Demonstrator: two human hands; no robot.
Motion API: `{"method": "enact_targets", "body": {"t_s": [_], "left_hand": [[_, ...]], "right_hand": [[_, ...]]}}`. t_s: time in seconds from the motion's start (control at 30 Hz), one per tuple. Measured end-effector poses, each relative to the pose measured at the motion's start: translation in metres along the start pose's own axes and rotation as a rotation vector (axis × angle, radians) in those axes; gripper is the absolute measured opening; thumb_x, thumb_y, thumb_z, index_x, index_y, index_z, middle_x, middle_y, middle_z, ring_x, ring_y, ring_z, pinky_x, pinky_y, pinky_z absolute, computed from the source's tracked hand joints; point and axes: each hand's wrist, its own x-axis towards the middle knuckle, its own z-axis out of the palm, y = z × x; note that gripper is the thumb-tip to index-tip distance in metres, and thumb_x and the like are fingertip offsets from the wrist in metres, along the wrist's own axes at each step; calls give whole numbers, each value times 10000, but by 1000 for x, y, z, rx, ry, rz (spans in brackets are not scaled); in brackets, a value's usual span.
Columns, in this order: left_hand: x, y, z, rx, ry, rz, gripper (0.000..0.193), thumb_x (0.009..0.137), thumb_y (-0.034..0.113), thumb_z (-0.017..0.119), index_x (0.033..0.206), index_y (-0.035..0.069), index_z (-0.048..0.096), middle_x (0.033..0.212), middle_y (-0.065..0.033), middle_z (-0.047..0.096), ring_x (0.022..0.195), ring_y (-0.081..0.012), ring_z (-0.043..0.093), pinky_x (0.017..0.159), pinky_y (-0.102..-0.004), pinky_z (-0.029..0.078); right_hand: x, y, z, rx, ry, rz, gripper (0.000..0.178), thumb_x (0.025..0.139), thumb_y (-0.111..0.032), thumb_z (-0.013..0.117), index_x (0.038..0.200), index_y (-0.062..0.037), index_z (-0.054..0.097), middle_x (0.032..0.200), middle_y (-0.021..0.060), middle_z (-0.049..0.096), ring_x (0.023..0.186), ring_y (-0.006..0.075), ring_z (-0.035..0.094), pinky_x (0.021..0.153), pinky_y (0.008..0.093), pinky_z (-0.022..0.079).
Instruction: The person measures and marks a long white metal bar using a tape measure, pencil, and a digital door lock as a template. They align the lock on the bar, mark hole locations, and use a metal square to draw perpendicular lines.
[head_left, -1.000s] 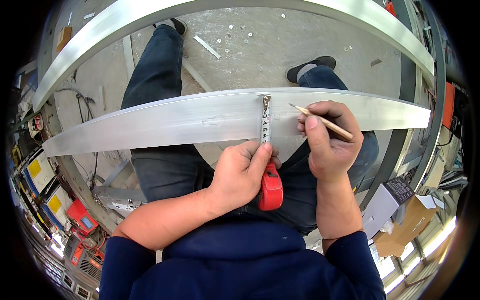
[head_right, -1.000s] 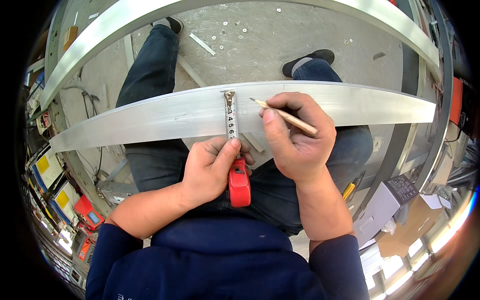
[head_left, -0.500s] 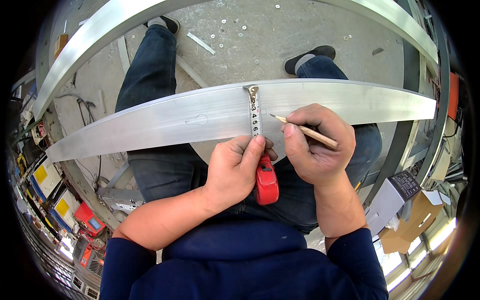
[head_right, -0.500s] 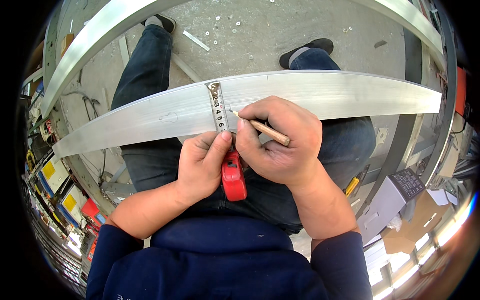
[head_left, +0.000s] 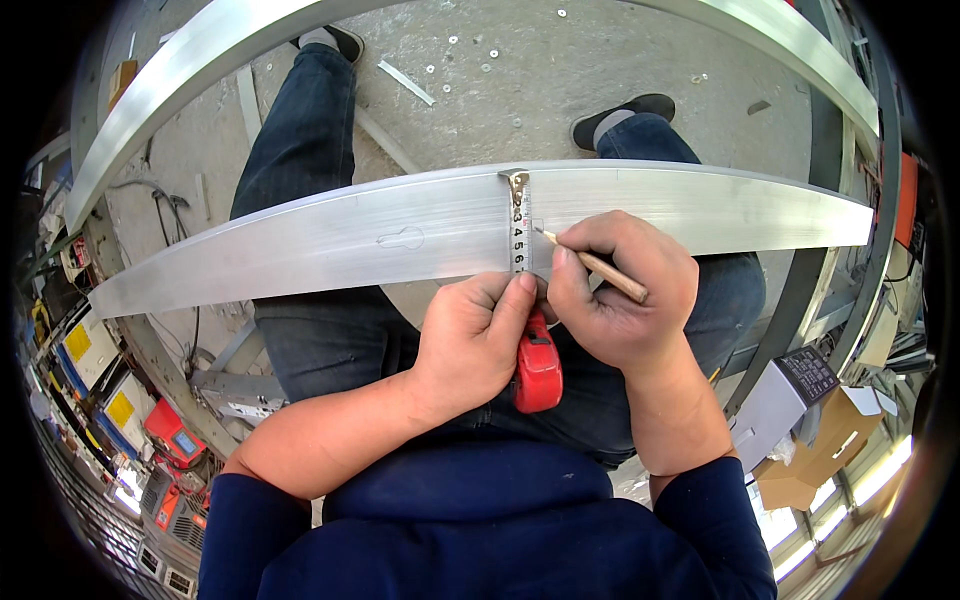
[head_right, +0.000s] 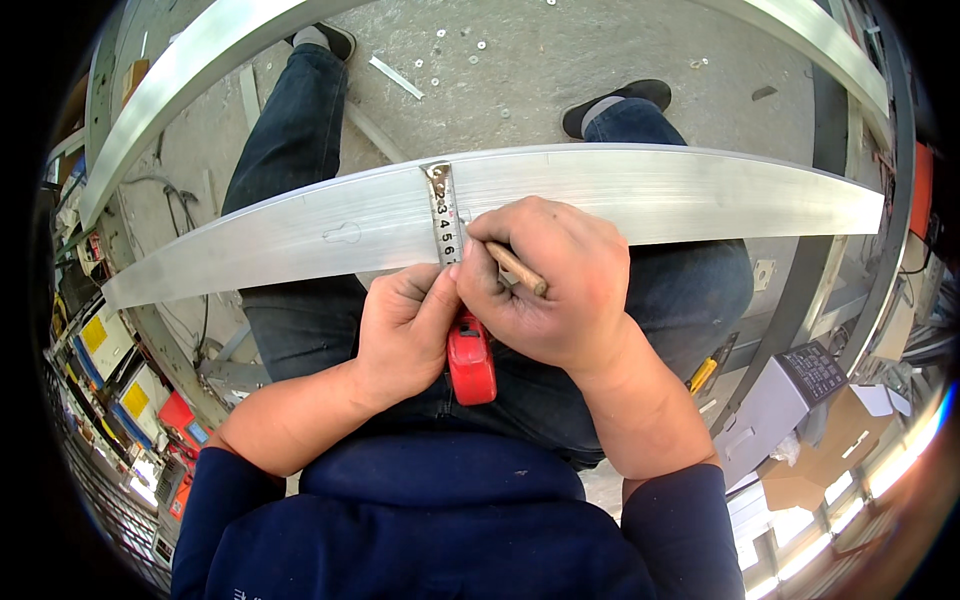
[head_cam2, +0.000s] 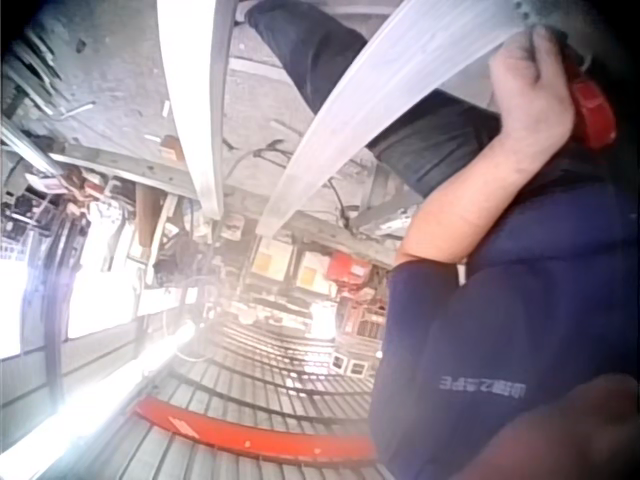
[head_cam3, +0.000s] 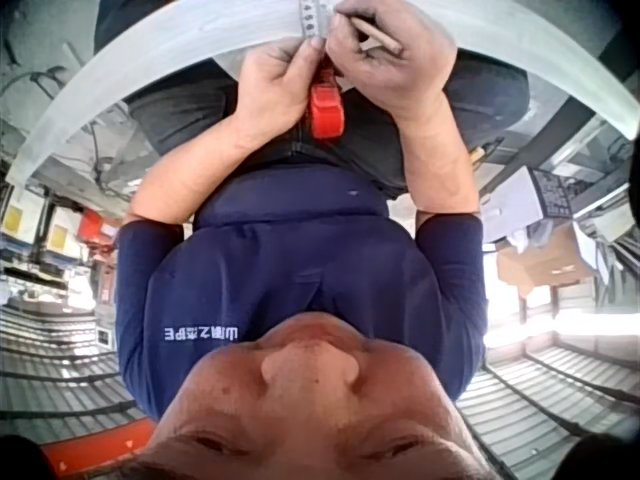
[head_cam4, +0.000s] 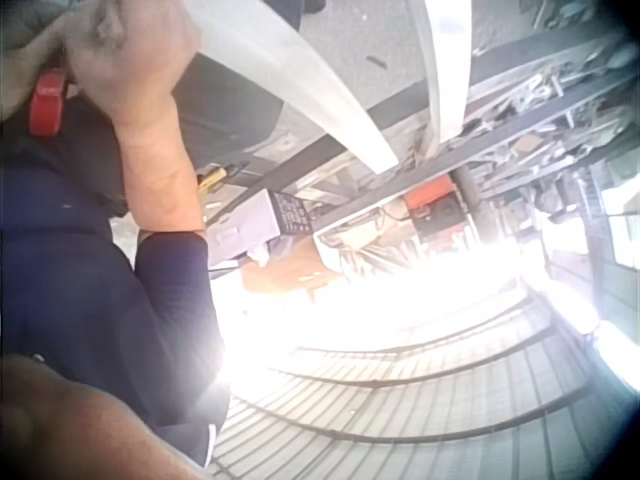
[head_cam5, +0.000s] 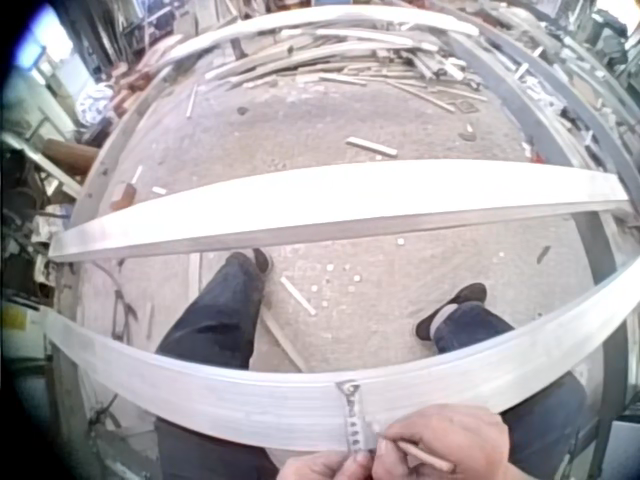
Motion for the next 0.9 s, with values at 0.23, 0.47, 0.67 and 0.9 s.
{"method": "enact_targets", "body": {"t_s": [0.23,0.47,0.67,0.9], "left_hand": [[-1,1,2,-35,2,-3,326,1090,147,525,920,-55,715,771,-82,728,687,-76,611,626,-280,509],[1,0,1,6,9,18,325,1078,144,537,888,-52,714,717,-107,716,640,-93,606,597,-311,503],[0,4,0,63,9,24,321,1074,147,545,885,-54,709,700,-107,707,635,-93,598,590,-316,499],[0,4,1,38,16,30,318,1074,148,547,888,-51,710,699,-108,699,634,-94,587,591,-316,496]], "right_hand": [[0,1,5,-9,26,64,155,720,13,771,818,-58,675,706,82,684,585,253,672,536,322,521],[-1,1,4,-6,-5,58,100,765,54,729,834,-5,688,700,63,675,593,134,643,557,251,499],[0,1,4,-31,-9,54,99,763,48,730,823,-15,685,681,55,667,577,136,636,549,253,496],[0,1,4,-22,-12,50,99,763,40,732,826,-19,684,684,54,668,574,137,635,547,254,495]]}}
